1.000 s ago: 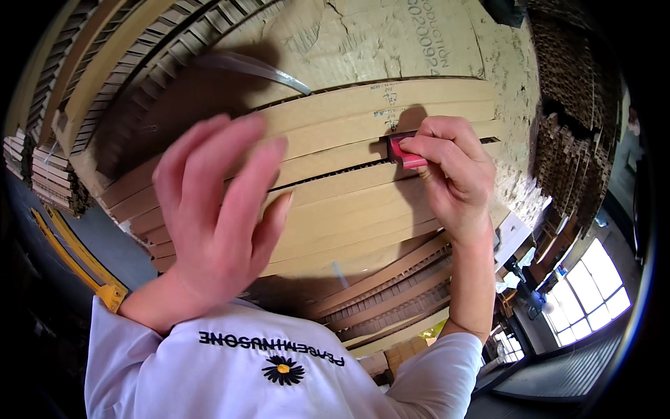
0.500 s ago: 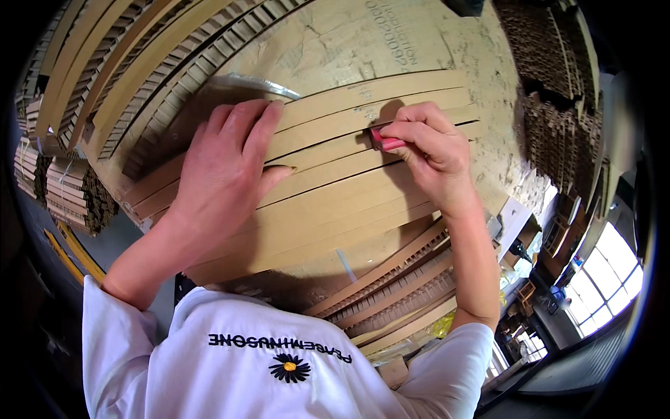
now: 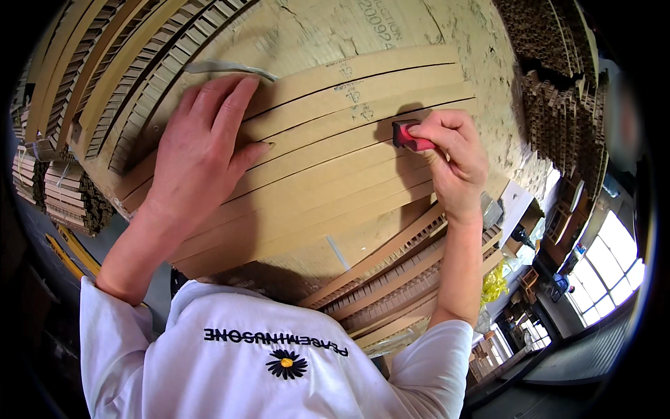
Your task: The person uses a red utility knife to cut long strips from a large sheet of corrugated cardboard on a workbench. The person repeatedly scores and snaps the cardboard, then stacks the cut strips on the table.
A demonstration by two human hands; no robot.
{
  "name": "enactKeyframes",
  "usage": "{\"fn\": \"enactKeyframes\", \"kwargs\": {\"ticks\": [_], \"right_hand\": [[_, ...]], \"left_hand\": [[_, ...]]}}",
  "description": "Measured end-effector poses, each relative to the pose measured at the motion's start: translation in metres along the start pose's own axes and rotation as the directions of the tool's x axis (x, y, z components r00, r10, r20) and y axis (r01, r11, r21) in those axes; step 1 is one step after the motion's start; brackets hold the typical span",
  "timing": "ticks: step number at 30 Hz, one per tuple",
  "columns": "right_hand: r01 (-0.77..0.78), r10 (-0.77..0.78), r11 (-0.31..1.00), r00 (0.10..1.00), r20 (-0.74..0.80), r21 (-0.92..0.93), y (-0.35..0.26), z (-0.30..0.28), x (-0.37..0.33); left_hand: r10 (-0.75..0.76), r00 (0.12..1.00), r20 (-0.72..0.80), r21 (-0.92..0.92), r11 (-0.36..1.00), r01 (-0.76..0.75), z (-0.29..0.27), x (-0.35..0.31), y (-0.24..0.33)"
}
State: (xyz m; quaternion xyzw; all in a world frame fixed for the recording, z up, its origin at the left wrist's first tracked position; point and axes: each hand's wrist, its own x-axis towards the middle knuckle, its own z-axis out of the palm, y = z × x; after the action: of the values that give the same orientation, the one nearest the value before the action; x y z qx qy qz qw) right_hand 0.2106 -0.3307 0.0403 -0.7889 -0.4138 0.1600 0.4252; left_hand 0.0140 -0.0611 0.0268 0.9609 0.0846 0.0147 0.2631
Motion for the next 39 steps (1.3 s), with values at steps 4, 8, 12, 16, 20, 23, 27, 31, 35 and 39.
{"fn": "enactKeyframes", "kwargs": {"ticks": [4,8,12,16,20,23,27,31,35,39], "right_hand": [[0.057,-0.051,0.996,0.994,0.096,-0.062,0.004,-0.003,0.010],[0.022,-0.017,0.999,0.994,0.107,-0.041,0.004,-0.002,0.011],[0.035,-0.024,0.996,0.992,0.122,-0.085,0.005,-0.002,0.012],[0.037,-0.024,0.994,0.991,0.129,-0.103,0.006,0.000,0.017],[0.014,0.000,0.994,0.992,0.129,-0.107,0.005,0.001,0.016],[0.106,-0.083,0.977,0.989,0.126,-0.187,0.003,0.001,0.020],[0.099,-0.077,0.979,0.989,0.128,-0.180,0.004,0.002,0.022],[0.107,-0.088,0.981,0.989,0.122,-0.160,0.007,0.003,0.020],[0.104,-0.082,0.982,0.987,0.139,-0.156,0.009,0.003,0.019],[0.125,-0.109,0.984,0.986,0.129,-0.128,0.018,0.005,0.019]], "left_hand": [[0.025,1.000,0.002,-0.035,0.999,-0.024,-0.002,-0.002,0.004],[0.046,0.998,-0.041,-0.019,0.999,-0.047,0.002,-0.004,0.002],[0.040,0.999,-0.035,-0.012,0.999,-0.041,0.003,-0.005,0.002],[-0.009,0.996,0.088,-0.004,1.000,0.009,-0.004,-0.008,0.006],[-0.003,0.988,0.155,0.078,0.997,-0.010,-0.008,-0.014,0.012],[0.008,0.984,0.175,0.072,0.997,-0.021,-0.008,-0.016,0.013],[0.014,0.985,0.174,0.080,0.996,-0.028,-0.005,-0.017,0.012],[0.012,0.984,0.178,0.101,0.994,-0.030,-0.003,-0.018,0.012],[0.009,0.983,0.186,0.135,0.990,-0.035,-0.004,-0.018,0.014],[-0.012,0.984,0.180,0.161,0.987,-0.017,0.002,-0.020,0.017]]}}
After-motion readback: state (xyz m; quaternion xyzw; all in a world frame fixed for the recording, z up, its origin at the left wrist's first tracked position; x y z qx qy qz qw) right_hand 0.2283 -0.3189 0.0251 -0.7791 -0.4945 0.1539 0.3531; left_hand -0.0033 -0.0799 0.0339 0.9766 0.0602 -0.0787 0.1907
